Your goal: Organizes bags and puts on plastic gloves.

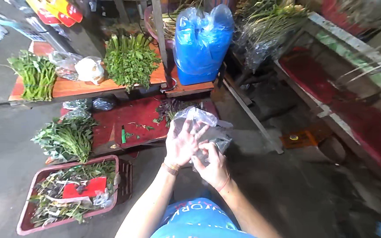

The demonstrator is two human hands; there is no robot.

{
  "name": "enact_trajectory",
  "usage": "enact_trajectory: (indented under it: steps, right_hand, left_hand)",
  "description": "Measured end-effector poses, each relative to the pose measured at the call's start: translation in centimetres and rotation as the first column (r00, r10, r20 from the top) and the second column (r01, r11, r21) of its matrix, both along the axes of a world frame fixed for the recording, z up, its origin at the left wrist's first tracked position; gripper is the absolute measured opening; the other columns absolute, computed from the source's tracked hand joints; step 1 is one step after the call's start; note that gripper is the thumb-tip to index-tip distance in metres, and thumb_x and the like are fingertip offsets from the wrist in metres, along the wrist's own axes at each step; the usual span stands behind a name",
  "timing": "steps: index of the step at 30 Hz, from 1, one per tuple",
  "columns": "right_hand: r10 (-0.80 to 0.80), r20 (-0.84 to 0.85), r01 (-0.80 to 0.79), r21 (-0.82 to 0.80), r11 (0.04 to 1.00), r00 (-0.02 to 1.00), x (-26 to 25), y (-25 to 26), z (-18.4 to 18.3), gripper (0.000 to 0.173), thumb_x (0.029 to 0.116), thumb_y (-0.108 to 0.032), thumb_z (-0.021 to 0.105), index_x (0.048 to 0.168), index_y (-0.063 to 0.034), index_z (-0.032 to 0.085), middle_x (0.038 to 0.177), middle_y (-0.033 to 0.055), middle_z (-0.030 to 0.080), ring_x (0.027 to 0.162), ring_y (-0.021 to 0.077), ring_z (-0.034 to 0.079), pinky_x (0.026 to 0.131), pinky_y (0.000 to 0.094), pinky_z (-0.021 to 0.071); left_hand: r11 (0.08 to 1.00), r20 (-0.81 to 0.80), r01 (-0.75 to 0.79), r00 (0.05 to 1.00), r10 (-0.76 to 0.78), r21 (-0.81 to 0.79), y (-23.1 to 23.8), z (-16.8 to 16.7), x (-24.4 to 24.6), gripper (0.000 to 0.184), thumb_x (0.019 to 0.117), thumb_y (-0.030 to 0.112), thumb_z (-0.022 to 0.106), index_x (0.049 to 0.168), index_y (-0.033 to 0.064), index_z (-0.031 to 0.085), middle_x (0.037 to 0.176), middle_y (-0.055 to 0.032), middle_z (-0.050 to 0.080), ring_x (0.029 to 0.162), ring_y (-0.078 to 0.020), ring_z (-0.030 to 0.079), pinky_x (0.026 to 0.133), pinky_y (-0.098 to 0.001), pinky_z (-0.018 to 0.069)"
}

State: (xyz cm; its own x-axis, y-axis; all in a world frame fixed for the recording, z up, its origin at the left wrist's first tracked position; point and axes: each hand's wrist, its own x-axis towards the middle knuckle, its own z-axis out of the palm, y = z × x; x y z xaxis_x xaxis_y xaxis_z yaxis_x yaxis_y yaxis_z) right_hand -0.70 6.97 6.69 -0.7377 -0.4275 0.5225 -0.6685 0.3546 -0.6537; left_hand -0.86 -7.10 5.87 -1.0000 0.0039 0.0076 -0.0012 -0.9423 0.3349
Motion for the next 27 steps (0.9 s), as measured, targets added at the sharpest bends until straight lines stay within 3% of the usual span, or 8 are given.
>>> enact_trajectory:
  steps: [2, 6, 12, 14, 17, 19, 22, 27]
  right_hand:
    - [-0.010, -0.021, 0.010, 0.001, 1.000, 1.000, -0.6, -0.7, 1.0, 0.036, 0.0829, -0.018, 0.075, 0.109, 0.0065, 0.072, 0.097, 0.0209, 0.071, 0.079, 0.0240, 0.070, 0.068, 0.0344, 0.0591]
    - [-0.009, -0.128, 0.008, -0.013, 1.000, 0.992, -2.2, -0.9, 1.2, 0.015, 0.0902, -0.008, 0.063, 0.091, 0.0002, 0.076, 0.083, 0.0148, 0.073, 0.067, 0.0205, 0.071, 0.058, 0.0330, 0.0578]
    - [0.118, -0.123, -0.124, -0.037, 0.992, 0.985, -0.9, -0.3, 0.7, 0.016, 0.0907, -0.004, 0.057, 0.092, 0.0043, 0.071, 0.085, 0.0163, 0.073, 0.071, 0.0198, 0.072, 0.062, 0.0301, 0.0585]
    - [0.097, -0.085, -0.103, -0.075, 0.992, 0.992, -1.4, 0.1, 0.5, 0.019, 0.0923, -0.007, 0.056, 0.093, 0.0043, 0.071, 0.087, 0.0165, 0.072, 0.076, 0.0182, 0.071, 0.067, 0.0286, 0.0582]
    - [0.070, -0.112, -0.078, -0.072, 0.994, 0.991, -1.2, 0.0, 0.9, 0.021, 0.0963, -0.012, 0.054, 0.094, 0.0028, 0.070, 0.088, 0.0158, 0.072, 0.077, 0.0183, 0.071, 0.067, 0.0293, 0.0578]
    - [0.063, -0.152, -0.073, -0.062, 0.995, 0.986, -0.7, -0.2, 1.2, 0.021, 0.0974, -0.012, 0.053, 0.095, 0.0020, 0.069, 0.086, 0.0143, 0.073, 0.073, 0.0181, 0.071, 0.062, 0.0299, 0.0572]
    - [0.069, -0.147, -0.077, -0.052, 0.996, 0.987, -0.2, -0.4, 0.8, 0.019, 0.0952, -0.010, 0.054, 0.095, 0.0026, 0.069, 0.085, 0.0151, 0.073, 0.071, 0.0202, 0.071, 0.060, 0.0321, 0.0576]
    - [0.128, -0.116, -0.132, -0.030, 0.991, 0.985, -0.2, -0.2, 0.5, 0.016, 0.0919, -0.014, 0.066, 0.093, 0.0017, 0.068, 0.090, 0.0158, 0.070, 0.069, 0.0203, 0.070, 0.057, 0.0322, 0.0573]
  left_hand:
    - [1.000, -0.022, 0.012, 1.000, -0.012, -0.011, 0.6, 0.2, 0.1, 0.078, 0.1011, 0.067, 0.002, 0.149, 0.0248, 0.047, 0.143, -0.0134, 0.058, 0.123, -0.0317, 0.063, 0.085, -0.0389, 0.0587]
    - [1.000, -0.065, 0.010, 0.998, -0.011, -0.025, 1.7, 0.1, 0.1, 0.071, 0.1049, 0.061, 0.011, 0.137, 0.0209, 0.059, 0.140, -0.0114, 0.062, 0.131, -0.0300, 0.059, 0.100, -0.0416, 0.0538]
    - [0.920, 0.123, -0.085, 0.982, 0.142, -0.382, 2.7, 1.6, -0.8, 0.049, 0.1121, 0.032, 0.016, 0.145, 0.0103, 0.045, 0.122, -0.0089, 0.070, 0.106, -0.0209, 0.071, 0.088, -0.0356, 0.0600]
    - [0.959, 0.048, -0.162, 0.983, 0.177, -0.232, 3.0, 1.3, -0.9, 0.053, 0.1103, 0.049, 0.021, 0.145, 0.0175, 0.045, 0.121, -0.0071, 0.071, 0.106, -0.0206, 0.071, 0.089, -0.0343, 0.0596]
    - [0.990, -0.199, -0.046, 0.980, 0.018, -0.135, 2.6, 0.7, -0.7, 0.093, 0.0882, 0.085, 0.033, 0.159, 0.0252, 0.030, 0.150, -0.0087, 0.054, 0.130, -0.0289, 0.060, 0.103, -0.0431, 0.0528]
    - [0.992, -0.210, -0.003, 0.978, -0.024, -0.127, 2.4, 0.9, -1.0, 0.090, 0.0878, 0.085, 0.035, 0.156, 0.0254, 0.039, 0.148, -0.0096, 0.057, 0.130, -0.0301, 0.059, 0.106, -0.0478, 0.0506]
    - [0.988, -0.066, -0.131, 0.990, 0.125, -0.086, 2.6, 2.0, -1.6, 0.060, 0.1086, 0.054, 0.019, 0.139, 0.0139, 0.052, 0.130, -0.0100, 0.068, 0.119, -0.0260, 0.067, 0.100, -0.0418, 0.0562]
    - [0.984, -0.225, -0.067, 0.974, 0.029, -0.163, 2.3, 1.0, -2.0, 0.085, 0.0896, 0.085, 0.013, 0.162, 0.0397, 0.016, 0.154, -0.0150, 0.049, 0.135, -0.0409, 0.054, 0.102, -0.0579, 0.0506]
